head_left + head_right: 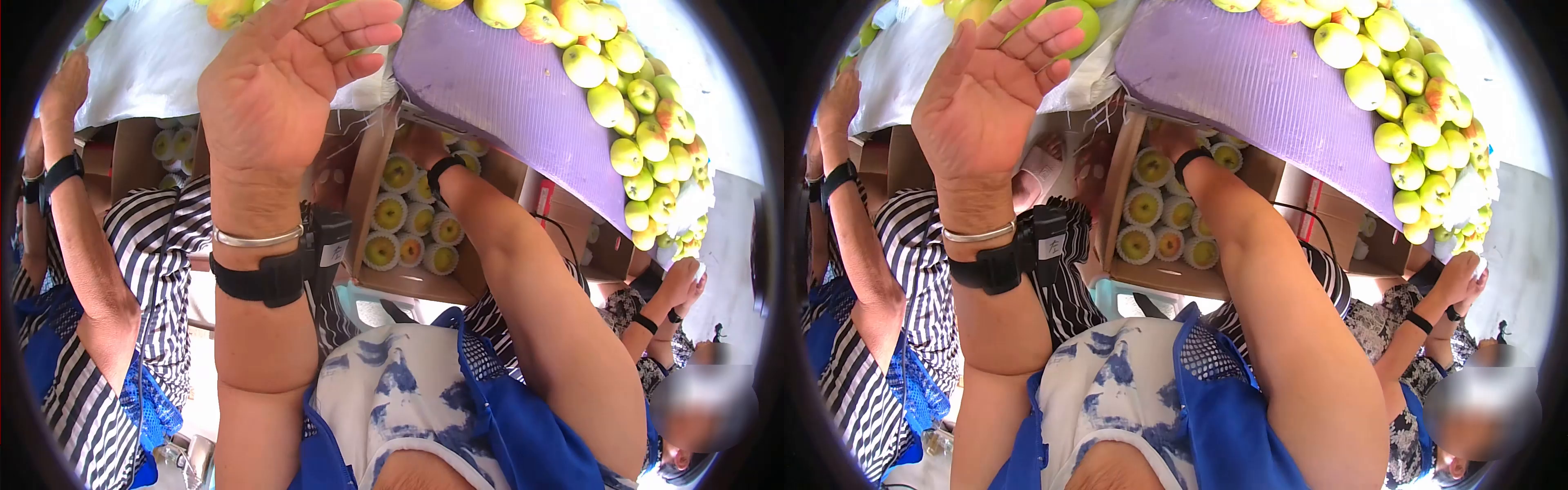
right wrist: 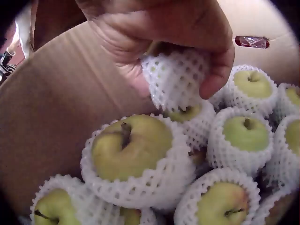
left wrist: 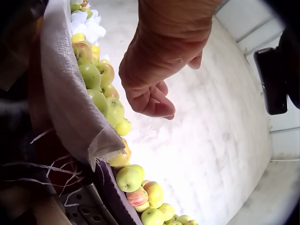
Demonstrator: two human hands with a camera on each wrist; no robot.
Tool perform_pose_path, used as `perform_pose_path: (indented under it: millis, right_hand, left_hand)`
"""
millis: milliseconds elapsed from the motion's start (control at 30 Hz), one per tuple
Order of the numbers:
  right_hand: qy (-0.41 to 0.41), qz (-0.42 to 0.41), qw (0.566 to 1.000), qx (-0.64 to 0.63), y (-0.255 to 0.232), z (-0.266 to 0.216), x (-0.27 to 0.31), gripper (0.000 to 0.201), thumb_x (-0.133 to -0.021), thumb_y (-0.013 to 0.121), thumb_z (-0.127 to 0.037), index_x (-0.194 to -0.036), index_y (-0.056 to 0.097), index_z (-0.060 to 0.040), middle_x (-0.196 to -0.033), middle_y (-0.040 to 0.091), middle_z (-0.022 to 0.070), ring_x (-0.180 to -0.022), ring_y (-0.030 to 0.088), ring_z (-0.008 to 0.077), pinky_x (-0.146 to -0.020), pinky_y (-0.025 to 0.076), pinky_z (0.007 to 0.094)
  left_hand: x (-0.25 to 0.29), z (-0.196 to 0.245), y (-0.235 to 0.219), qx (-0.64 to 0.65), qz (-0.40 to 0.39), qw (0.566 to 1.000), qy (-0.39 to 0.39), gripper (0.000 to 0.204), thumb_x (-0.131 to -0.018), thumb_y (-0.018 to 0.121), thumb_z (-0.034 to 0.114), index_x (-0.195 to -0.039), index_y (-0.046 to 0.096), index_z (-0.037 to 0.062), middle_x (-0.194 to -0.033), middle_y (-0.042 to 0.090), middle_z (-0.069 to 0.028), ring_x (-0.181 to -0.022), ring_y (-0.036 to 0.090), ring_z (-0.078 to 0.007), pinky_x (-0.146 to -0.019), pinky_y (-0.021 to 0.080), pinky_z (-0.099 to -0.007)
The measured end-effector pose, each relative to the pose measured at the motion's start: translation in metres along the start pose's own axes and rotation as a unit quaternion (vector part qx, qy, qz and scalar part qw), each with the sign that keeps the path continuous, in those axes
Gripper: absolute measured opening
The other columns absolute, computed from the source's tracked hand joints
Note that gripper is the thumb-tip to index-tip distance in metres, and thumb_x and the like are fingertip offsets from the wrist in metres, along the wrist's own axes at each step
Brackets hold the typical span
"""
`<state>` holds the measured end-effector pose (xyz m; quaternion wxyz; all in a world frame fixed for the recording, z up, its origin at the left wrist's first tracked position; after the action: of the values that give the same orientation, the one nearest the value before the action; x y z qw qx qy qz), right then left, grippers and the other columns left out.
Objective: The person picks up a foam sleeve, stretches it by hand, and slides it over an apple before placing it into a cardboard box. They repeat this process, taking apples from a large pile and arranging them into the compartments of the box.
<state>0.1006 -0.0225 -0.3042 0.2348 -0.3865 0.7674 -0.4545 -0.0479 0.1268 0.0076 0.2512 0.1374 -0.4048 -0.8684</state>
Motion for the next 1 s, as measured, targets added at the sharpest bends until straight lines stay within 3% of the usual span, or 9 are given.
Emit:
perform_pose_path:
  millis: [200, 300, 400, 500, 700, 767, 900, 933, 1000]
  right_hand:
    - [-0.030, 0.021, 0.995, 0.096, 0.005, -0.001, 0.009, 0.060, -0.071, 0.068, -0.026, -0.122, 0.045, -0.0030, -0.121, 0.049, 0.0226, -0.111, 0.047, 0.0370, -0.095, 0.038, 0.0410]
    - [0.044, -0.029, 0.996, 0.065, -0.015, -0.023, 0.018, 0.048, -0.070, 0.061, -0.014, -0.116, 0.051, -0.0009, -0.115, 0.053, 0.0231, -0.109, 0.049, 0.0368, -0.092, 0.040, 0.0410]
    - [0.058, -0.110, 0.986, 0.113, -0.017, -0.026, 0.015, 0.070, -0.070, 0.069, -0.025, -0.129, 0.039, -0.0018, -0.125, 0.046, 0.0221, -0.113, 0.045, 0.0387, -0.097, 0.037, 0.0396]
    - [0.030, -0.050, 0.993, 0.107, -0.018, -0.028, 0.015, 0.075, -0.068, 0.072, -0.026, -0.129, 0.038, -0.0018, -0.126, 0.046, 0.0201, -0.115, 0.045, 0.0364, -0.098, 0.037, 0.0372]
    - [0.116, -0.126, 0.973, -0.153, -0.015, -0.006, 0.013, 0.072, -0.066, 0.074, -0.030, -0.124, 0.044, 0.0006, -0.121, 0.050, 0.0196, -0.114, 0.047, 0.0316, -0.096, 0.036, 0.0399]
    - [0.124, -0.146, 0.970, -0.148, -0.009, -0.001, 0.014, 0.067, -0.067, 0.072, -0.026, -0.122, 0.045, 0.0014, -0.119, 0.051, 0.0202, -0.112, 0.048, 0.0312, -0.095, 0.037, 0.0412]
    - [0.041, -0.174, 0.979, 0.100, 0.010, -0.004, 0.010, 0.049, -0.078, 0.056, -0.020, -0.122, 0.046, -0.0013, -0.125, 0.046, 0.0252, -0.113, 0.045, 0.0371, -0.093, 0.037, 0.0409]
    - [0.029, -0.166, 0.977, 0.130, 0.011, -0.004, 0.009, 0.049, -0.078, 0.056, -0.019, -0.122, 0.046, -0.0013, -0.124, 0.046, 0.0252, -0.113, 0.046, 0.0371, -0.093, 0.037, 0.0410]
    - [0.032, -0.146, 0.984, 0.095, 0.001, -0.003, 0.012, 0.048, -0.078, 0.055, -0.019, -0.122, 0.047, -0.0012, -0.124, 0.046, 0.0252, -0.113, 0.046, 0.0370, -0.093, 0.037, 0.0412]
  left_hand:
    - [-0.002, -0.003, -0.001, -0.017, 0.022, 1.000, -0.003, 0.042, -0.088, 0.048, 0.032, -0.107, 0.053, -0.0050, -0.096, 0.062, -0.0206, -0.087, 0.061, -0.0287, -0.074, 0.047, -0.0352]
    - [-0.001, -0.004, 0.001, -0.030, 0.028, 0.999, -0.001, 0.041, -0.088, 0.049, 0.031, -0.107, 0.053, -0.0048, -0.096, 0.062, -0.0201, -0.087, 0.062, -0.0282, -0.074, 0.047, -0.0352]
    - [-0.003, -0.006, 0.005, -0.016, 0.026, 1.000, -0.010, 0.041, -0.088, 0.049, 0.032, -0.107, 0.052, -0.0046, -0.096, 0.063, -0.0199, -0.087, 0.062, -0.0278, -0.073, 0.047, -0.0351]
    - [-0.005, -0.011, 0.011, -0.001, 0.033, 0.999, -0.026, 0.041, -0.089, 0.048, 0.032, -0.107, 0.052, -0.0045, -0.096, 0.063, -0.0198, -0.087, 0.062, -0.0278, -0.073, 0.047, -0.0350]
    - [-0.005, -0.013, 0.011, 0.018, -0.032, 0.999, -0.030, 0.039, -0.089, 0.049, 0.028, -0.110, 0.051, -0.0046, -0.100, 0.062, -0.0181, -0.089, 0.061, -0.0260, -0.077, 0.047, -0.0346]
    - [-0.004, -0.013, 0.011, -0.025, -0.022, 0.998, -0.056, 0.048, -0.091, 0.040, 0.032, -0.119, 0.045, -0.0064, -0.112, 0.055, -0.0237, -0.101, 0.055, -0.0313, -0.085, 0.043, -0.0373]
    - [-0.006, -0.019, 0.007, 0.016, -0.061, 0.995, -0.081, 0.051, -0.092, 0.037, 0.033, -0.124, 0.042, -0.0058, -0.118, 0.052, -0.0252, -0.106, 0.053, -0.0336, -0.087, 0.041, -0.0380]
    - [-0.007, -0.020, 0.004, 0.049, -0.097, 0.991, -0.076, 0.049, -0.092, 0.038, 0.032, -0.124, 0.042, -0.0050, -0.117, 0.053, -0.0238, -0.105, 0.053, -0.0330, -0.086, 0.042, -0.0378]
    - [-0.004, -0.019, 0.012, 0.011, -0.045, 0.998, -0.053, 0.039, -0.093, 0.040, 0.032, -0.114, 0.052, 0.0012, -0.104, 0.062, -0.0178, -0.093, 0.060, -0.0263, -0.078, 0.045, -0.0338]
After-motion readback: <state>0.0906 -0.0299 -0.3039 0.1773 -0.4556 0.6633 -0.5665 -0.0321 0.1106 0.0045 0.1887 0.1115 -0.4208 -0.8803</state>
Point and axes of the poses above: each hand's wrist, its own x-axis away from the middle knuckle, its own y-axis out of the palm, z = x × y, the point moved 4 cm from there along -x, towards the middle knuckle
